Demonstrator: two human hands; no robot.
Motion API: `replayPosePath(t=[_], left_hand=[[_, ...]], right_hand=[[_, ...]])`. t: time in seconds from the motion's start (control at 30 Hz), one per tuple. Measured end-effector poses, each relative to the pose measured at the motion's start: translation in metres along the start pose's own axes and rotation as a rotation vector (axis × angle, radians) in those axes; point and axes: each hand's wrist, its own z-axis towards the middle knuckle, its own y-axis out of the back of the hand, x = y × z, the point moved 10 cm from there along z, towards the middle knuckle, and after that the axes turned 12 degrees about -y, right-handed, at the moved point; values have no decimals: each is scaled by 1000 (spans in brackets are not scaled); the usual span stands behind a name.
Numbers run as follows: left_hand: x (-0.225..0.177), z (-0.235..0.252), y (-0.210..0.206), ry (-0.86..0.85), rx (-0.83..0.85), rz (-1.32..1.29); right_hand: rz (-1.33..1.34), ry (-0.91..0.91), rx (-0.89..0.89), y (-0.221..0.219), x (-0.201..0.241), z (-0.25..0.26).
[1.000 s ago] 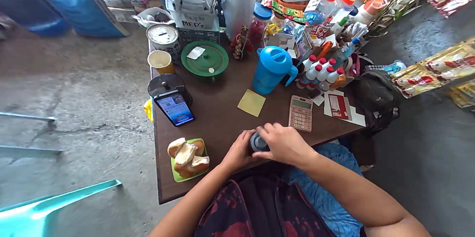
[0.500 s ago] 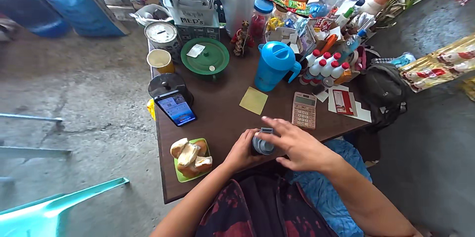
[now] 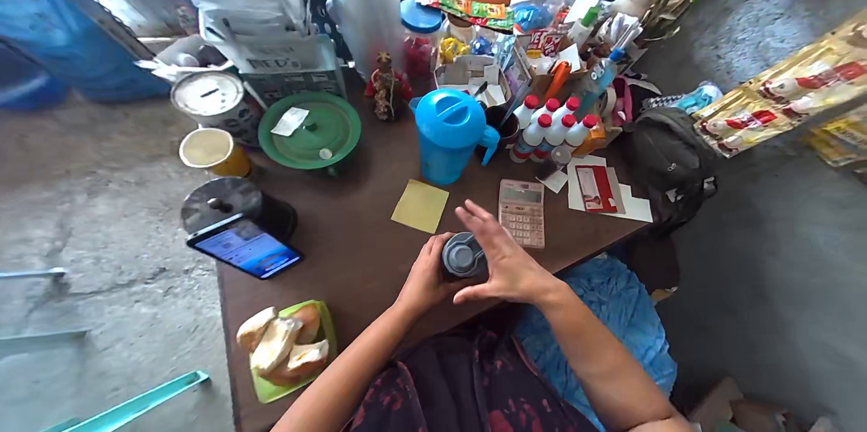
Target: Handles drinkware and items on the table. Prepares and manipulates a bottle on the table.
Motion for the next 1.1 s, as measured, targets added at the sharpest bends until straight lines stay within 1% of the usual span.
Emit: replayPosePath(t=[0.03, 0.07, 0.1, 0.13, 0.17, 0.2, 0.23, 0.3, 0.37, 0.47, 0.53, 0.57, 0.63, 0.67, 0.73, 0.77, 0.83, 0.87, 0.93, 1.0, 1.1], left_hand=[[3, 9, -2, 11, -21, 11], [5, 18, -5, 24, -37, 24], [8, 27, -8, 34, -51, 34], [10, 35, -11, 41, -58, 45], [11, 45, -14, 37, -64, 56], [11, 55, -18, 38, -64, 64], [11, 64, -21, 41, -59, 70], [13, 81, -31, 55, -42, 80], [16, 93, -41, 92, -28, 72], [16, 108, -53, 120, -43, 33], [13, 115, -60, 131, -47, 1], [12, 119, -63, 119, -56, -19], [11, 125, -71, 77, -61, -59], [12, 126, -74, 51, -55, -85], [15, 124, -78, 31, -23, -134], [19, 119, -78, 53, -9, -142], [24, 102, -71, 144, 13, -109], [24, 91, -65, 187, 26, -80], [19, 65, -49, 247, 49, -57], [11, 35, -32, 267, 26, -87], [-6, -13, -7, 293, -101, -125]], right_hand=[[185, 33, -89, 12, -28, 4], [284, 4, -195, 23, -62, 7], [258, -101, -311, 30, -99, 9], [133, -251, -365, 32, -134, 11], [0, -375, -335, 29, -161, 16], [-98, -416, -298, 23, -178, 21], [-162, -395, -284, 16, -185, 26], [-226, -335, -249, 2, -191, 37], [-245, -366, -205, -3, -202, 45], [-222, -441, -197, 10, -216, 47], [-207, -451, -192, 26, -219, 45], [-180, -412, -215, 39, -215, 47], [-188, -192, -368, 74, -190, 60], [-232, -73, -430, 91, -175, 71], [-367, 82, -475, 117, -149, 105], [-428, 129, -454, 125, -138, 127], [-538, 162, -312, 128, -123, 175], [-604, 145, -199, 124, -121, 201], [-764, 49, 61, 107, -127, 244], [-885, -29, 235, 92, -140, 270], [-946, -67, 364, 78, -151, 286]])
